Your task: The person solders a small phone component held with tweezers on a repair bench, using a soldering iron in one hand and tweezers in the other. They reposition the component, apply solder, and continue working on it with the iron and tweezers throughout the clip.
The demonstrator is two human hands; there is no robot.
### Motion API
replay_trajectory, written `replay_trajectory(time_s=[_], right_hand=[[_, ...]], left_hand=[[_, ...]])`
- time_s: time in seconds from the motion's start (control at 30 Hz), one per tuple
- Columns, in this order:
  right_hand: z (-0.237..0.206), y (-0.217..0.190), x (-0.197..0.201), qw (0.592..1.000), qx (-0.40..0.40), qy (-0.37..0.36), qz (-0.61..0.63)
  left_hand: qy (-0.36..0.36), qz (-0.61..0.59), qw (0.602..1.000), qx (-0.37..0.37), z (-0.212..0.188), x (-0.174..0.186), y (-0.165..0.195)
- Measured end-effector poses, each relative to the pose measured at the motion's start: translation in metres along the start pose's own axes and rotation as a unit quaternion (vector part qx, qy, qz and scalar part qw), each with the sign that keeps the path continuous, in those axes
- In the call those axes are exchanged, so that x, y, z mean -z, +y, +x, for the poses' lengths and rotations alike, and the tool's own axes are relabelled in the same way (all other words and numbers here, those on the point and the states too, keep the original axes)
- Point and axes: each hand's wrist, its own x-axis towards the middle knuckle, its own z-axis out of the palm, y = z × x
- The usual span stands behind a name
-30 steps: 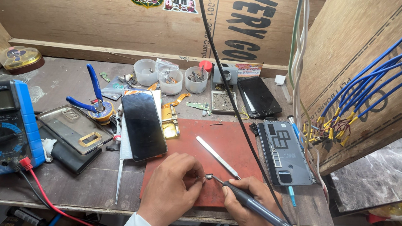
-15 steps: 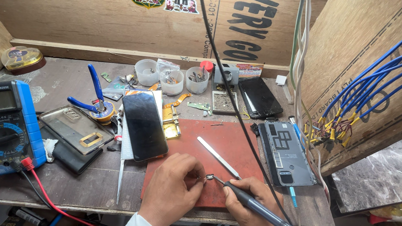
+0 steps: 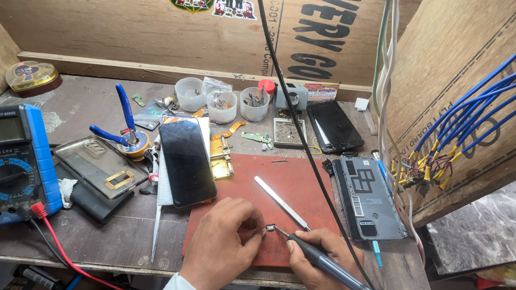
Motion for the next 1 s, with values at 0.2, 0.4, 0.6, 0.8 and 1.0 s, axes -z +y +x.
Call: replay_trajectory(time_s=[0.2, 0.4, 0.6, 0.8, 1.0], right_hand=[[0.0, 0.0, 0.001, 0.999, 0.016, 0.036, -0.006], [0.001, 0.013, 0.002, 0.996, 0.051, 0.071, -0.004], [0.018, 0.031, -0.006, 0.985, 0.146, 0.085, 0.038], [0.024, 0.043, -0.003, 0.976, 0.188, 0.1, -0.049], [0.022, 0.043, -0.004, 0.986, 0.128, 0.106, -0.03]], left_hand=[[-0.004, 0.003, 1.0, 0.008, 0.001, 0.001, 0.001], [0.012, 0.007, 1.0, -0.027, -0.002, -0.002, -0.004], [0.031, 0.038, 0.998, -0.042, -0.001, 0.001, -0.009], [0.017, 0.034, 0.999, -0.024, 0.001, -0.002, -0.014], [0.023, 0.046, 0.998, -0.048, 0.0, -0.001, -0.014]])
